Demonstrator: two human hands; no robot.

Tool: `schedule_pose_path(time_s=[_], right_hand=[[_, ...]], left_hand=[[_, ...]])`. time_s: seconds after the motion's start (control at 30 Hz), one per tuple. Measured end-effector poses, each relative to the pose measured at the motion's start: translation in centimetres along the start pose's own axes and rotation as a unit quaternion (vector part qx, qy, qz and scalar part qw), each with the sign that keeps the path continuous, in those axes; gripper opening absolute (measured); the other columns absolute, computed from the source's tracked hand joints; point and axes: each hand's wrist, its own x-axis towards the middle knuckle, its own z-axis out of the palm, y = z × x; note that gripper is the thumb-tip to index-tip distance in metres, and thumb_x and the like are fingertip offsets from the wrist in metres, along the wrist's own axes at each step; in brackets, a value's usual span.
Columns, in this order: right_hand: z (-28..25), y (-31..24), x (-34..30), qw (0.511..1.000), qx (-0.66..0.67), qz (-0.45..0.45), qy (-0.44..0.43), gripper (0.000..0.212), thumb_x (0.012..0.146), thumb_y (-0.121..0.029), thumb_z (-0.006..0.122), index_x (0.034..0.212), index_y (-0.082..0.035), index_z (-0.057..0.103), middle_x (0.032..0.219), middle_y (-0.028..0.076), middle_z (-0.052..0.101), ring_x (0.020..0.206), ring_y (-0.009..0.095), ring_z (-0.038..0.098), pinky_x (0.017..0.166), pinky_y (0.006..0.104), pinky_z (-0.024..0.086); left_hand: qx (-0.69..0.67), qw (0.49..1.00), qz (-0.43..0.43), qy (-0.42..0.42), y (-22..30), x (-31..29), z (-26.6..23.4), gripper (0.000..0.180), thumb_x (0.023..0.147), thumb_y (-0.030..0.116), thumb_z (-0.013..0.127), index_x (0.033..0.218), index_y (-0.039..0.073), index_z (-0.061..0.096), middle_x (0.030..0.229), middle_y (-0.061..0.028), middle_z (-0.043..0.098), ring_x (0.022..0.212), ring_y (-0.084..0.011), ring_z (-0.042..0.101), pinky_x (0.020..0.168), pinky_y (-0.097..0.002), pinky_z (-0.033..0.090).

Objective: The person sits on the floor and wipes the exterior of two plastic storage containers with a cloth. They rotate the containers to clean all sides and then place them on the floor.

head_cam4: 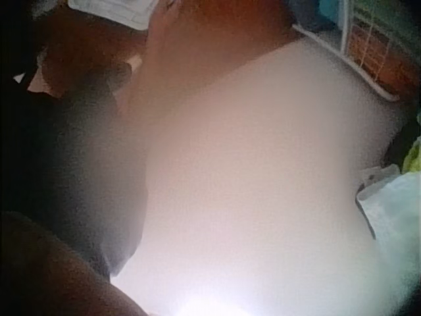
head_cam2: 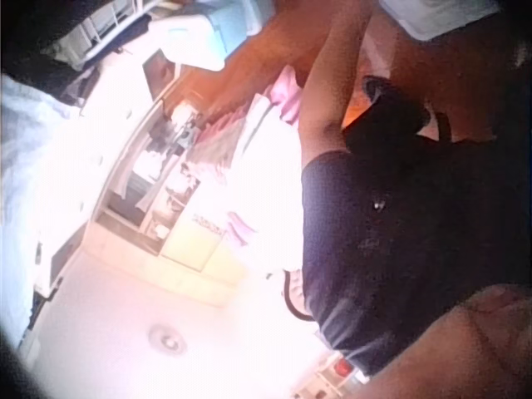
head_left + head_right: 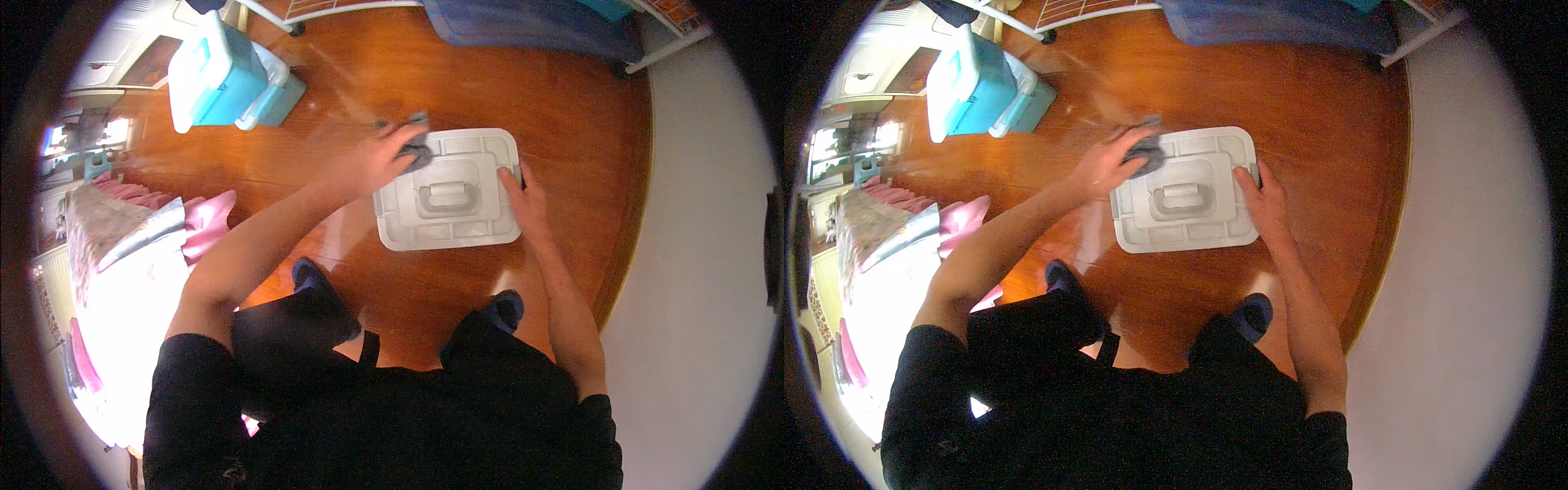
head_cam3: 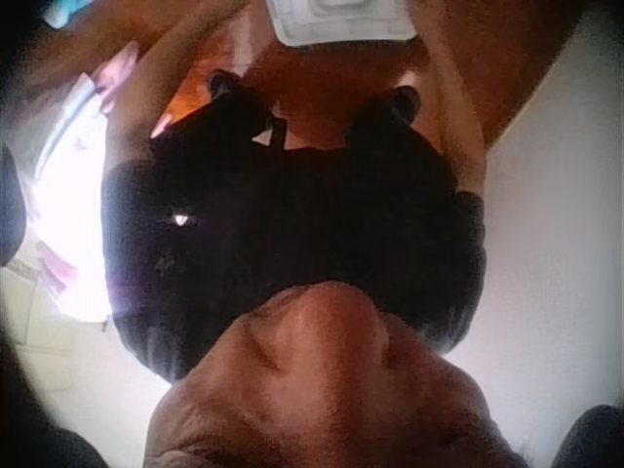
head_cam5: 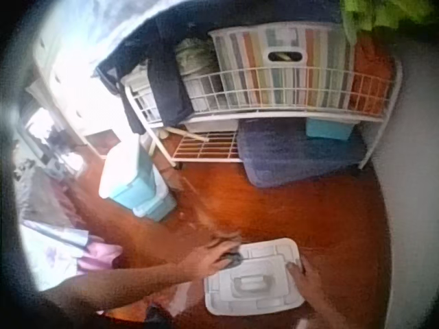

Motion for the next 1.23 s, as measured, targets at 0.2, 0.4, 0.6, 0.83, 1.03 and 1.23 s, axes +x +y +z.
schedule_pose_path(time_s=[0.2,0.4,0.6,0.83,1.03,1.23], right_hand=[[0.3,-0.2,-0.5,0.999,0.032,0.011,0.025,0.048,0.095,-0.037,0.063,0.129,-0.003,0.059,0.106,0.017,0.07,0.095,0.024,0.067,0.085,0.0361,0.052],[0.2,-0.4,-0.3,1.0,0.012,0.005,0.028,0.045,0.095,-0.035,0.063,0.126,-0.002,0.06,0.106,0.018,0.07,0.095,0.027,0.068,0.085,0.037,0.051],[0.5,0.9,0.0,0.999,0.0,-0.039,0.037,0.044,0.094,-0.031,0.064,0.127,-0.003,0.06,0.107,0.017,0.07,0.097,0.025,0.067,0.086,0.0367,0.051],[0.9,1.2,-0.2,0.995,0.081,-0.013,0.049,0.045,0.093,-0.03,0.066,0.127,-0.001,0.06,0.106,0.015,0.07,0.096,0.022,0.065,0.088,0.0361,0.05],[0.5,0.3,-0.4,0.999,0.029,0.009,0.037,0.048,0.093,-0.032,0.066,0.13,-0.002,0.059,0.112,0.015,0.07,0.099,0.022,0.066,0.089,0.0361,0.051],[1.0,0.3,-0.2,0.995,0.079,0.041,0.038,0.05,0.092,-0.031,0.067,0.134,-0.007,0.057,0.116,0.017,0.069,0.101,0.023,0.067,0.093,0.036,0.051]], left_hand=[[0.09,0.993,0.08,0.01,-1.4,1.7,1.8,0.041,0.089,0.008,0.061,0.129,0.009,0.057,0.126,-0.0197,0.059,0.114,-0.0398,0.058,0.095,-0.0453,0.049],[0.146,0.988,-0.019,-0.042,-4.2,-2.4,-2.8,0.041,0.09,0.012,0.062,0.13,0.01,0.057,0.125,-0.0189,0.061,0.11,-0.0403,0.06,0.095,-0.0459,0.05],[0.05,0.996,0.069,0.002,2.4,7.7,6.2,0.043,0.086,0.011,0.064,0.128,0.009,0.058,0.12,-0.0171,0.063,0.106,-0.0378,0.062,0.092,-0.0465,0.051],[0.141,0.968,0.205,0.044,1.0,6.9,6.2,0.045,0.086,0.0,0.058,0.129,0.01,0.059,0.136,-0.0162,0.054,0.116,-0.0389,0.057,0.099,-0.0442,0.048],[0.186,0.978,-0.037,-0.093,-4.7,-3.1,-4.2,0.04,0.088,0.008,0.06,0.128,0.01,0.059,0.132,-0.0185,0.057,0.121,-0.0373,0.056,0.1,-0.044,0.049],[0.107,0.992,-0.023,0.057,-5.5,-2.1,-4.3,0.044,0.087,0.02,0.065,0.129,0.008,0.058,0.126,-0.0252,0.058,0.103,-0.0407,0.063,0.088,-0.048,0.051]])
